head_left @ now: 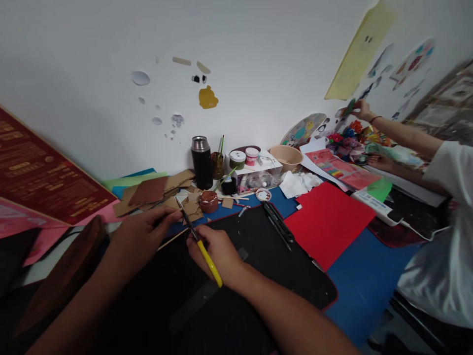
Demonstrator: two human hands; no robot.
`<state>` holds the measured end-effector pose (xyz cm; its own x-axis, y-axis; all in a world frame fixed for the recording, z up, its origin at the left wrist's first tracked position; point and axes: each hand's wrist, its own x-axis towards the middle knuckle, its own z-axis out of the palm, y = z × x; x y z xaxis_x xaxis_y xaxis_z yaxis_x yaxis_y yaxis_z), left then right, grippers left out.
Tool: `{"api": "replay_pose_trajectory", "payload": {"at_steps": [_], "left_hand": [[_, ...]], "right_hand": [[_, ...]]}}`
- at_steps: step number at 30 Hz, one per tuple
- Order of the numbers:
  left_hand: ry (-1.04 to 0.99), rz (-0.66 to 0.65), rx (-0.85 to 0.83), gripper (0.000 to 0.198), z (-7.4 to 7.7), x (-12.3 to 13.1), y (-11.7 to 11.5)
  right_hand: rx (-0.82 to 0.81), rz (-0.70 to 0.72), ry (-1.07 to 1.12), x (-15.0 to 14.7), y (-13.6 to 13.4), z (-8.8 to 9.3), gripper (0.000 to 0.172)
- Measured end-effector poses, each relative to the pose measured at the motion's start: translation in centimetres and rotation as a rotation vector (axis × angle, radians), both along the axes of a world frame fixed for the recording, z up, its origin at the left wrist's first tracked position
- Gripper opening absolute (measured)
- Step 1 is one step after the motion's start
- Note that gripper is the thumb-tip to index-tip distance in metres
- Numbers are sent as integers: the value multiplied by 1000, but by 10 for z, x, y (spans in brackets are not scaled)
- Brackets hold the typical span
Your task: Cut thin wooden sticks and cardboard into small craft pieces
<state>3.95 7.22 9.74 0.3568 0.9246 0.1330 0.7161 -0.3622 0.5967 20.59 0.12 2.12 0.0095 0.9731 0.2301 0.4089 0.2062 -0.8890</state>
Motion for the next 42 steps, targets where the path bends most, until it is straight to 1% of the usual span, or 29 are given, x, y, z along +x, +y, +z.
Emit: {"api": "replay_pose_trajectory", "payload": {"at_steps": [3,5,9,11,17,20,26,32,35,37,40,42], "left_hand": [[3,-21,40,37,3,-2,-2],[2,-8,65,35,7,-3,-3],[45,58,82,34,10,-4,-6],[88,70,113,33,9,-4,-7],[187,25,218,30,9,-2,-11],[221,10,278,28,8,-3,-11],[311,-26,401,29,4,-6,-7],[332,-61,511,29,-2,-10,-6],[335,-51,506,31,-3,-10,-6],[303,-36,469,31,-2,-9,-6],[224,-35,393,28,0,-9,-7],[194,-41,371,27,1,-9,-6]], "right_hand": [[3,-5,1,1,-1,5,16],[5,-4,2,1,-1,6,16],[13,3,-12,1,-1,2,15],[22,14,-22,1,0,-1,14],[19,40,-22,3,0,-3,13],[27,81,-3,6,-1,-2,13],[-92,168,105,8,-2,-3,22],[-196,215,255,6,-3,-1,29],[-215,229,269,6,-4,4,30],[-217,248,241,7,-5,6,33],[-198,265,195,8,-5,6,37],[-193,266,192,8,-6,4,40]]}}
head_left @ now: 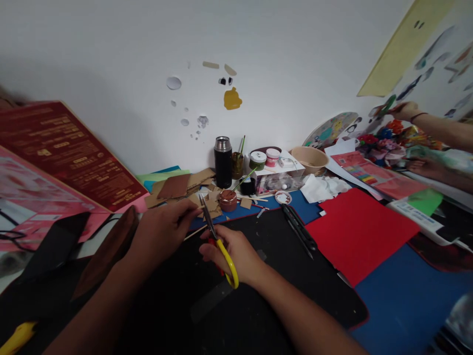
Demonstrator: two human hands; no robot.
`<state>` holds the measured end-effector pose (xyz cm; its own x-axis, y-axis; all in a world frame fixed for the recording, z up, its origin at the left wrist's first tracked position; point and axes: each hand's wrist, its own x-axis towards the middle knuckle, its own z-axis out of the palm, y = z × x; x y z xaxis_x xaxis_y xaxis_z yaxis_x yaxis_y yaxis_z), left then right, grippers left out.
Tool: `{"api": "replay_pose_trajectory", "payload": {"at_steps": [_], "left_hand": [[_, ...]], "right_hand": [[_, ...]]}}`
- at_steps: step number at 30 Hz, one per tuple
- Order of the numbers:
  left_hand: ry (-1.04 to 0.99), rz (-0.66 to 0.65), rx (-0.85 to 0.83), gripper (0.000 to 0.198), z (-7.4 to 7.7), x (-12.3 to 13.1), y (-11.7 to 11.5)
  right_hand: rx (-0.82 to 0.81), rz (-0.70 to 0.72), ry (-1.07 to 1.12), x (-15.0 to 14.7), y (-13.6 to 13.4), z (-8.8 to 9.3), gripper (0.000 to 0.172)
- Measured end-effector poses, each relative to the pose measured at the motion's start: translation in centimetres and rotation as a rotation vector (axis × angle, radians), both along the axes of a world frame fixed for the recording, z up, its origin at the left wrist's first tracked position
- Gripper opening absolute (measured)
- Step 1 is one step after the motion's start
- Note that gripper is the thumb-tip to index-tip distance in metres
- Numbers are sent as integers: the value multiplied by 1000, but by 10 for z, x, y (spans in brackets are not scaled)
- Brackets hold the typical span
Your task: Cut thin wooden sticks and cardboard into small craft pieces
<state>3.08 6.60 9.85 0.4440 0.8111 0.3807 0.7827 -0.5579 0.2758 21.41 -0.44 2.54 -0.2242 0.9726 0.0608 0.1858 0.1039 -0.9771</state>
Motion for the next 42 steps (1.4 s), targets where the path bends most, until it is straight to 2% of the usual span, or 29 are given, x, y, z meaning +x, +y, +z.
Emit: {"api": "replay_pose_trajectory", "payload": {"at_steps": [8,14,18,22,26,42], "left_hand": [[34,33,92,30,-2,0,1],[-78,22,8,26,2,-2,-2],[-39,6,27,26,1,-3,0],[-48,13,14,27,2,-2,0],[-42,28,-4,28,3,-1,-2],[-96,-28,-40,25,5,2,-5]], "right_hand": [[-56,40,119,-1,0,2,55],[-76,100,180,1,0,3,59],[-73,93,205,0,0,2,55],[-113,15,237,-2,1,1,52],[-68,-49,200,-1,2,2,46],[-22,-59,96,-1,0,6,43]]}}
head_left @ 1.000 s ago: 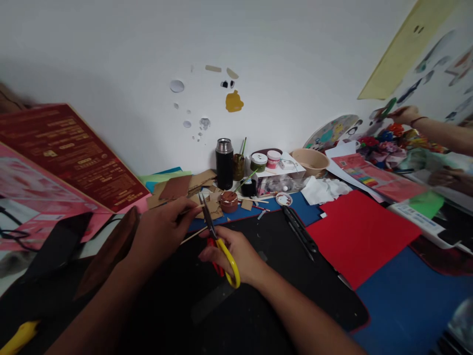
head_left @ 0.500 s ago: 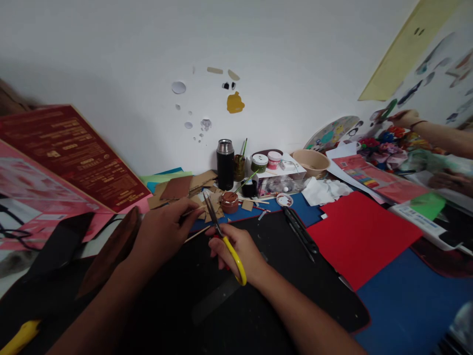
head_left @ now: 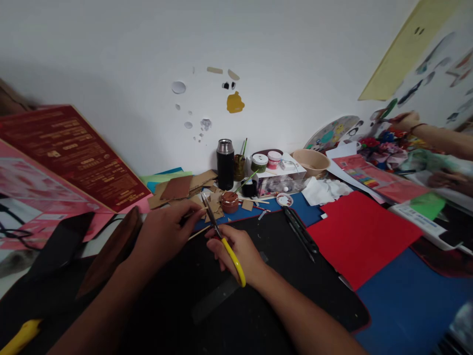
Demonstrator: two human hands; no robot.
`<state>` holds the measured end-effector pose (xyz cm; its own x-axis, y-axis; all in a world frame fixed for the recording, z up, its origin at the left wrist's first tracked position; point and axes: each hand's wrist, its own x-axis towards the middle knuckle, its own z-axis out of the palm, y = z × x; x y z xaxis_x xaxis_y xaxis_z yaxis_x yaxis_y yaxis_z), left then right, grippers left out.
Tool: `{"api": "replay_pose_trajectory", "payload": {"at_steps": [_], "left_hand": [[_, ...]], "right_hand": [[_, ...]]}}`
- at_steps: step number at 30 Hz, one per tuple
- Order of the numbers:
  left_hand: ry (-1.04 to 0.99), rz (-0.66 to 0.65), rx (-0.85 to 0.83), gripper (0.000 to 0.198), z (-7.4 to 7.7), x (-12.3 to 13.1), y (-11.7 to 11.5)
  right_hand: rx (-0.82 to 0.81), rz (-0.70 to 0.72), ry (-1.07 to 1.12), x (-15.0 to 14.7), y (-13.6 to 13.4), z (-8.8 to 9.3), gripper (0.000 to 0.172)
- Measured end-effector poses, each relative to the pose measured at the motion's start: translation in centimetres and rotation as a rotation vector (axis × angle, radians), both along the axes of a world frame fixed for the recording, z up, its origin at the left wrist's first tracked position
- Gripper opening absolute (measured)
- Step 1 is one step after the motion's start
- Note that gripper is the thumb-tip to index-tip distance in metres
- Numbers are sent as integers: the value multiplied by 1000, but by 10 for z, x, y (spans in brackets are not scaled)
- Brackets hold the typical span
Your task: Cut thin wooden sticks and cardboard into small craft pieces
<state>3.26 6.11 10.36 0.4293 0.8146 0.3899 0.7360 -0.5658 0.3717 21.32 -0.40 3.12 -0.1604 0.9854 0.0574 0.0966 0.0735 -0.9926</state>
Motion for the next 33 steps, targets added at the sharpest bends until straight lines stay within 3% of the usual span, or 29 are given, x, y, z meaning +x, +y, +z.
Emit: {"api": "replay_pose_trajectory", "payload": {"at_steps": [13,21,33], "left_hand": [[56,-7,-29,29,-1,2,0],[72,28,-8,32,-3,3,0],[-128,-75,-255,34,6,1,3]], "right_hand": [[26,-10,-39,0,1,-7,36],[118,-155,-241,-1,1,-1,31],[162,-159,-347,-6,1,-9,24]]}}
